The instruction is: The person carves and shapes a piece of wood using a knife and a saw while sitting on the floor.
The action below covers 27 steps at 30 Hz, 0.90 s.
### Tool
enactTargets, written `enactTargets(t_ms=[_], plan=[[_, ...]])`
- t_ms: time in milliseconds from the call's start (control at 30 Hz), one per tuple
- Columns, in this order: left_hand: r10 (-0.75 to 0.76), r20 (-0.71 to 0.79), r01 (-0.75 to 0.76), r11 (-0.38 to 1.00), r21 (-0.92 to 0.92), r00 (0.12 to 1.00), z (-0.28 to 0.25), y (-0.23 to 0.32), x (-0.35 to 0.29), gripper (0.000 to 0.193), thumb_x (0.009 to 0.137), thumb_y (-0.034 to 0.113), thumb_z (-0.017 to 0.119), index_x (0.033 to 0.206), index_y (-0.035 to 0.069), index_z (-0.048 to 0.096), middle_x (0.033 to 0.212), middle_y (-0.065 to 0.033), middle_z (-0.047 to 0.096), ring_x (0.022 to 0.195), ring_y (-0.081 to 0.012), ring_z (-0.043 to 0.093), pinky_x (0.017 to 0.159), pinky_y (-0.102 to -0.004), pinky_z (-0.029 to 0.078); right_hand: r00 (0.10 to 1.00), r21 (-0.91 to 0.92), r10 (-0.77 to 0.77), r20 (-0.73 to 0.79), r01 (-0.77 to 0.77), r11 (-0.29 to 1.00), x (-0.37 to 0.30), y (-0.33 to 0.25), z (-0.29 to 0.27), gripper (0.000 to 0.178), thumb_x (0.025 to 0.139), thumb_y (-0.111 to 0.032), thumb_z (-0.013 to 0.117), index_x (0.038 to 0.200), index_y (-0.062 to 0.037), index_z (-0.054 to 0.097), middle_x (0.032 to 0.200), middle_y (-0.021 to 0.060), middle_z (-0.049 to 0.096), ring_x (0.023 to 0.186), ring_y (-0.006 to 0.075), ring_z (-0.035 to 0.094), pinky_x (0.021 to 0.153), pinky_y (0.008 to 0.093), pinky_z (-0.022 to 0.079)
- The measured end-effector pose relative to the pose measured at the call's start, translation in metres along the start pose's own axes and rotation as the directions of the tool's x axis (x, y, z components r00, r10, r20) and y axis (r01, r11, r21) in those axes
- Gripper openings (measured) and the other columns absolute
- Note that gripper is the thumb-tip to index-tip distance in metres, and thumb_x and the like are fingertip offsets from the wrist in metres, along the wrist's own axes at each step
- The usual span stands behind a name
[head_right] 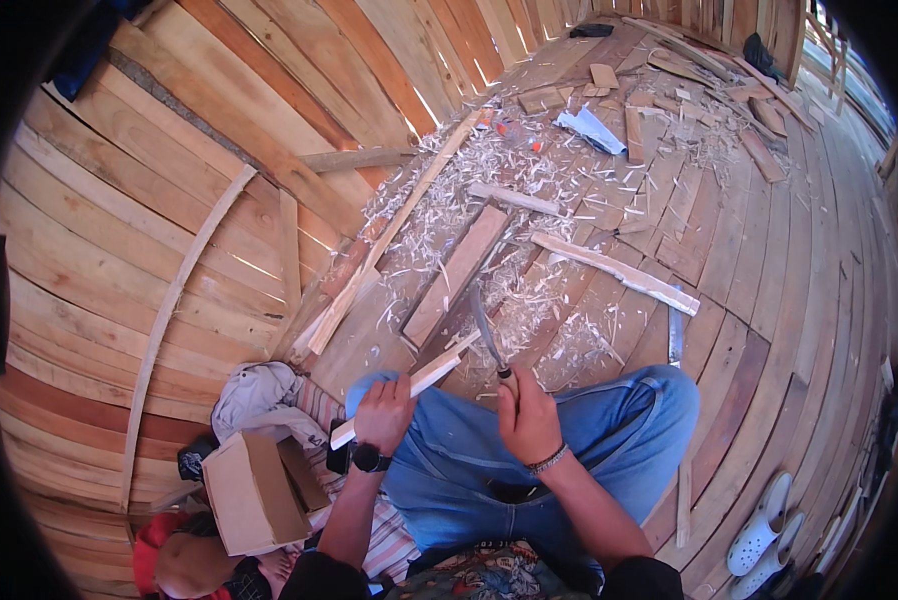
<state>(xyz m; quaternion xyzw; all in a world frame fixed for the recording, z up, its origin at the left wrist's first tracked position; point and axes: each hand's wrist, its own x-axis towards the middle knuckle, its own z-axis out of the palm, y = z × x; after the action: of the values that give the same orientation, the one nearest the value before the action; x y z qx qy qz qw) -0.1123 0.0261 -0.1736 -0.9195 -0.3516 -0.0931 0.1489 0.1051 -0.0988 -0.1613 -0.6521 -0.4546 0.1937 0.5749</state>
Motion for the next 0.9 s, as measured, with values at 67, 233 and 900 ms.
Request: enactTargets(t_ms=[67,233,900], plan=[[0.011,-0.010,-0.011,1.000,0.019,1.000,0.001,0.002,0.003,0.032,0.078,0.025,0.070,0.102,0.005,0.061,0.074,-0.0027,0.057,0.074,-0.0191,0.057,0.064,-0.0313,0.049,0.999,-0.002,-0.035,-0.041,0.035,0.999,-0.004,0.008,0.002,0.031,0.092,-0.016,0.056,0.117,0.0014,0.052,0.086,0.0236,0.064,0.076,0.0433,0.063,0.064,0.0469,0.050],[-0.090,0.015,0.091,0.991,-0.100,0.996,-0.011,0.009,0.009,0.037,0.074,0.018,0.071,0.107,0.006,0.060,0.081,-0.0070,0.057,0.080,-0.0260,0.057,0.071,-0.0390,0.047,0.985,-0.012,0.134,0.112,-0.133,0.991,-0.014,0.048,0.029,0.030,0.091,-0.019,0.060,0.114,-0.0005,0.054,0.087,0.0247,0.064,0.079,0.0432,0.063,0.066,0.0442,0.051],[0.038,0.174,0.037,0.910,-0.412,0.984,-0.036,0.075,0.016,0.035,0.073,0.015,0.070,0.102,0.002,0.054,0.089,-0.0135,0.062,0.078,-0.0338,0.063,0.068,-0.0436,0.049,0.975,0.970,0.101,0.198,-0.210,0.122,0.032,0.092,-0.003,0.034,0.088,-0.026,0.070,0.101,-0.0125,0.041,0.086,0.0117,0.069,0.083,0.0270,0.070,0.077,0.0394,0.057]])
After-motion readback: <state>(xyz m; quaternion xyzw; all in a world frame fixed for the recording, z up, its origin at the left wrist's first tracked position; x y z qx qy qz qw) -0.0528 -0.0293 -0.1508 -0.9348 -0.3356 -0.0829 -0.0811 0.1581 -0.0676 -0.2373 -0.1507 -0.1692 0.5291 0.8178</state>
